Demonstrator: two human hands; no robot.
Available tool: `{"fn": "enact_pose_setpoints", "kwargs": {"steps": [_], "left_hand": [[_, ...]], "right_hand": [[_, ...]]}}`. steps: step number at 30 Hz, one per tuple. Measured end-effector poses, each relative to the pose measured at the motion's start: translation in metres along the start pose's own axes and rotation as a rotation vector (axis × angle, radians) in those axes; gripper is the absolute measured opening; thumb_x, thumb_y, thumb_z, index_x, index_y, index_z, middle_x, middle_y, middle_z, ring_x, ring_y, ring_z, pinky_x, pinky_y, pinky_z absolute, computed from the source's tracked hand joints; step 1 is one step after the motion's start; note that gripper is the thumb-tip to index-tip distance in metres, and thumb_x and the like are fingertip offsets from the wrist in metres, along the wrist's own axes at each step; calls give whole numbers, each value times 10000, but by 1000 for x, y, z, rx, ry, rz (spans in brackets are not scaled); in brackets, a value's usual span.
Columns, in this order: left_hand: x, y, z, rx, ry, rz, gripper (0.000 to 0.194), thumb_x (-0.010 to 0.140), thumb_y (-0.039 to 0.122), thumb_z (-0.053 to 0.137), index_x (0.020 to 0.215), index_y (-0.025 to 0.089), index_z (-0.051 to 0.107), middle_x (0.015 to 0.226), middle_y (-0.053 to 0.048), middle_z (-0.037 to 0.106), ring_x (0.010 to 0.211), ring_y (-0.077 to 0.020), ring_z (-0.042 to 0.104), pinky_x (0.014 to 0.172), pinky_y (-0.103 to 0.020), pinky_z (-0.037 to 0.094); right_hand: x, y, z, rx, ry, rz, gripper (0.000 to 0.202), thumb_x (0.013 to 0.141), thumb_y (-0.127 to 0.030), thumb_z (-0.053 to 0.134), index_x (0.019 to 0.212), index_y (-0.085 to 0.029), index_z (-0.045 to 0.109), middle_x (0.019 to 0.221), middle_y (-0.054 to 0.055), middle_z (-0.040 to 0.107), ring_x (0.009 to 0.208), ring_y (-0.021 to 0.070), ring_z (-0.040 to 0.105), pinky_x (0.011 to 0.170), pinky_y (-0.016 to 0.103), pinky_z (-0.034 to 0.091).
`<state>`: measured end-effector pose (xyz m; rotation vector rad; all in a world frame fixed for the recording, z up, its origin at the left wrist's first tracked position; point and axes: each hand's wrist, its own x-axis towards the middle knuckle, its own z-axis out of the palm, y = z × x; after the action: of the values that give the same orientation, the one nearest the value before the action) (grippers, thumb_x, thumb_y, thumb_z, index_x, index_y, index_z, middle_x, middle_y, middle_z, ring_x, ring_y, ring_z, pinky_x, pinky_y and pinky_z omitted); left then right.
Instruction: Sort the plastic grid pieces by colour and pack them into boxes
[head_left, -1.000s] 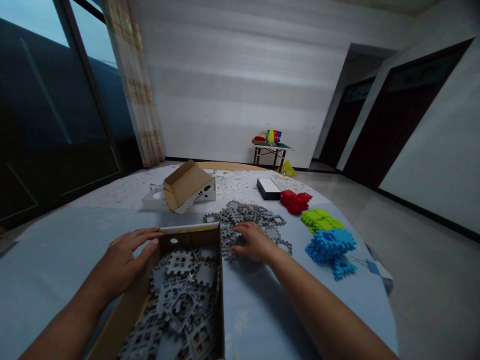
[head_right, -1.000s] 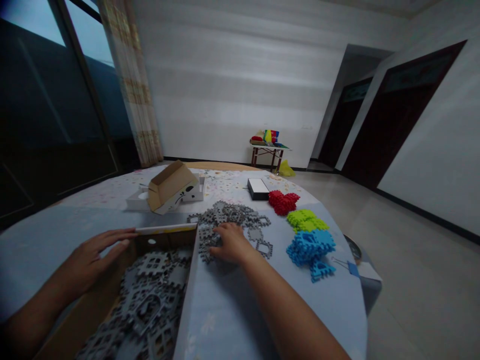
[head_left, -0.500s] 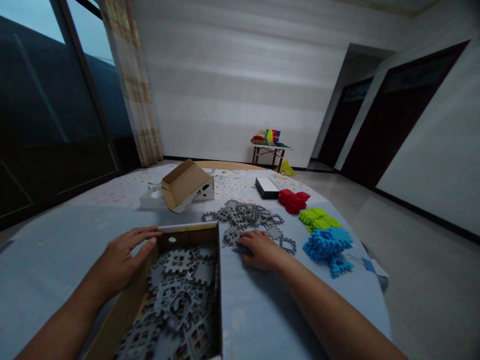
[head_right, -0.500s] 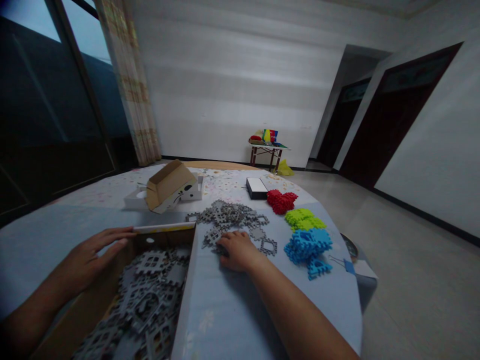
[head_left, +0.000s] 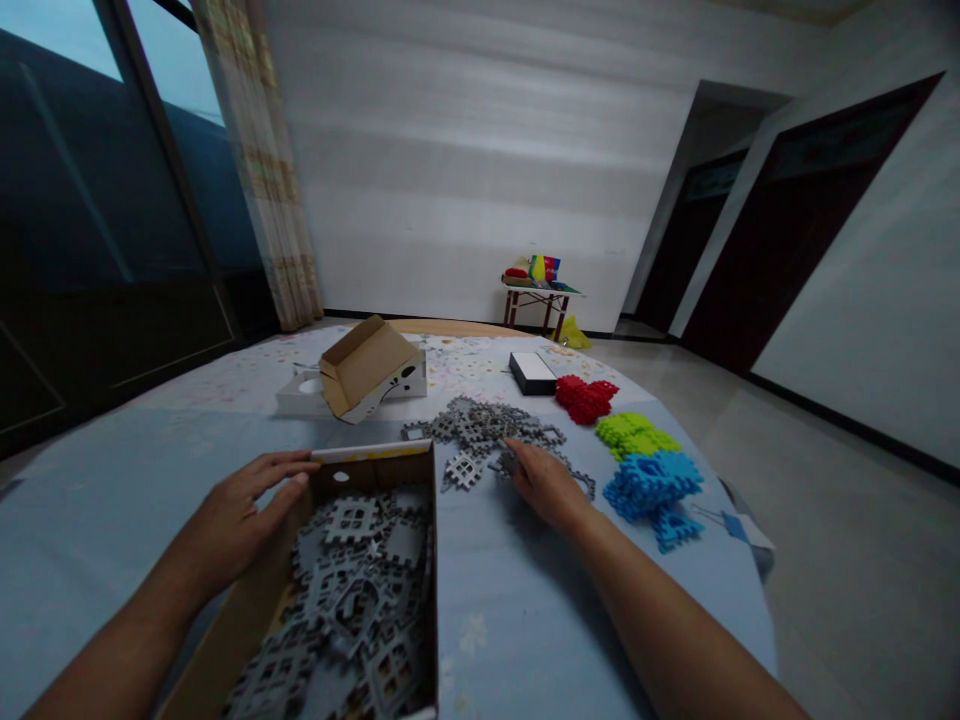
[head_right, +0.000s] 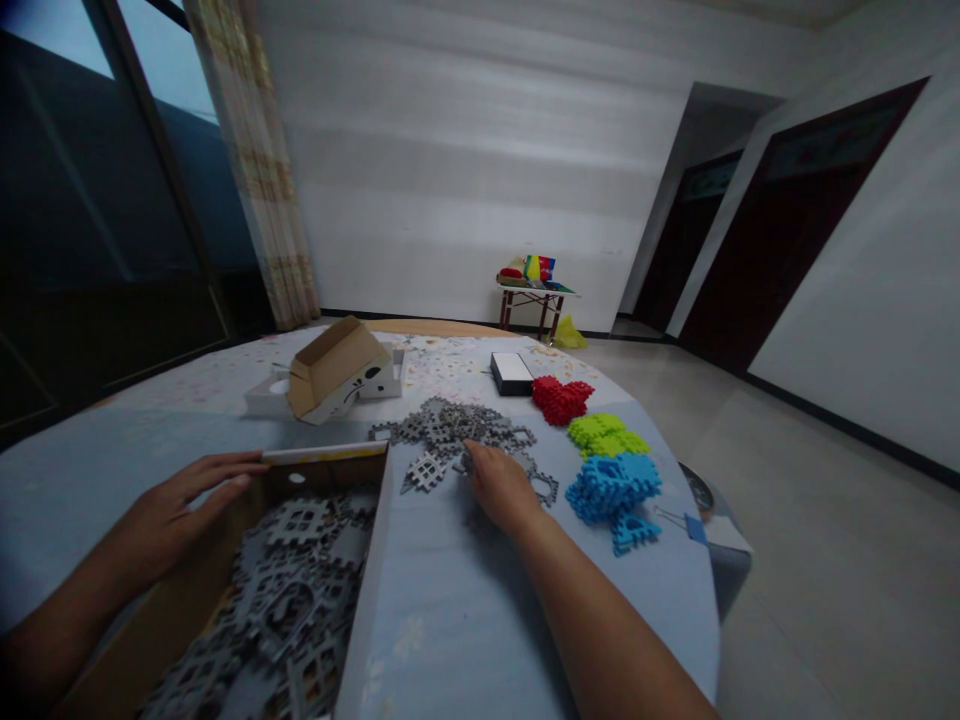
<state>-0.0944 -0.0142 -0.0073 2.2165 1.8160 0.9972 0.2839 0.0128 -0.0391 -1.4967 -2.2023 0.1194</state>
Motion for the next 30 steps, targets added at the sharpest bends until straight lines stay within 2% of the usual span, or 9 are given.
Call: {"fn": "enact_pose_setpoints", "kwargs": {"steps": [4,8,11,14,17,20,24,27,30], "left_hand": [[0,-1,1,9,2,24,480,765,573,403,954,218,665,1113,-53,626,1026,-189,570,940,-323,426],[1,-3,2,10,9,34,483,761,576,404,955,219,665,1102,-53,631,1020,-190,574,957,-326,410],[1,-1,1,6,8,19,493,751,592,400,943,225,668,1107,-51,629,1033,-196,568,968,-336,402],[1,1,-1,-5,-1,3,510,737,611,393,936,231,668,1103,-49,632,1031,-204,572,956,-342,414],[1,2,-1,-9,0,0,512,732,614,391,946,234,661,1091,-44,640,1016,-203,583,936,-335,431],[1,1,-1,-2,2,20,498,735,604,401,957,238,655,1101,-40,639,1023,-204,579,953,-339,416],[2,0,0,8,2,-1,519,723,620,396,941,231,660,1091,-51,641,1020,-224,577,960,-371,411],[3,-4,2,12,10,-9,519,714,628,394,938,243,661,1091,-44,641,1014,-231,581,952,-379,421],[4,-11,4,3,0,-18,502,713,619,406,947,251,657,1114,-37,627,1038,-231,567,966,-382,408]], "right_hand": [[8,5,-12,313,195,74,462,742,-124,425,1192,-168,521,1134,79,603,1037,200,542,917,351,397],[20,-35,-39,700,284,111,391,765,-190,467,1148,-199,548,998,27,650,847,166,592,796,324,472],[24,-87,-56,941,239,1,363,788,-205,489,1148,-204,537,957,12,649,825,139,594,778,299,487],[22,-134,-59,1062,137,-139,356,803,-225,507,1159,-225,526,1027,18,631,894,140,593,829,322,487],[16,-154,-50,1135,-58,-248,466,774,-254,582,1225,-203,472,1116,61,605,1000,157,580,899,338,465],[14,-140,-42,1108,-95,-236,489,775,-277,592,1234,-181,455,1180,93,571,1087,172,541,925,355,453],[15,-80,-37,916,-3,-45,368,811,-300,540,1161,-187,513,1125,79,603,1029,168,573,887,365,471],[12,-26,-34,564,67,121,325,813,-285,522,1121,-183,552,1115,76,612,1006,185,578,896,373,444],[2,15,-28,156,-8,244,400,801,-280,530,1186,-172,524,1217,110,550,1136,225,485,961,384,360]]}}
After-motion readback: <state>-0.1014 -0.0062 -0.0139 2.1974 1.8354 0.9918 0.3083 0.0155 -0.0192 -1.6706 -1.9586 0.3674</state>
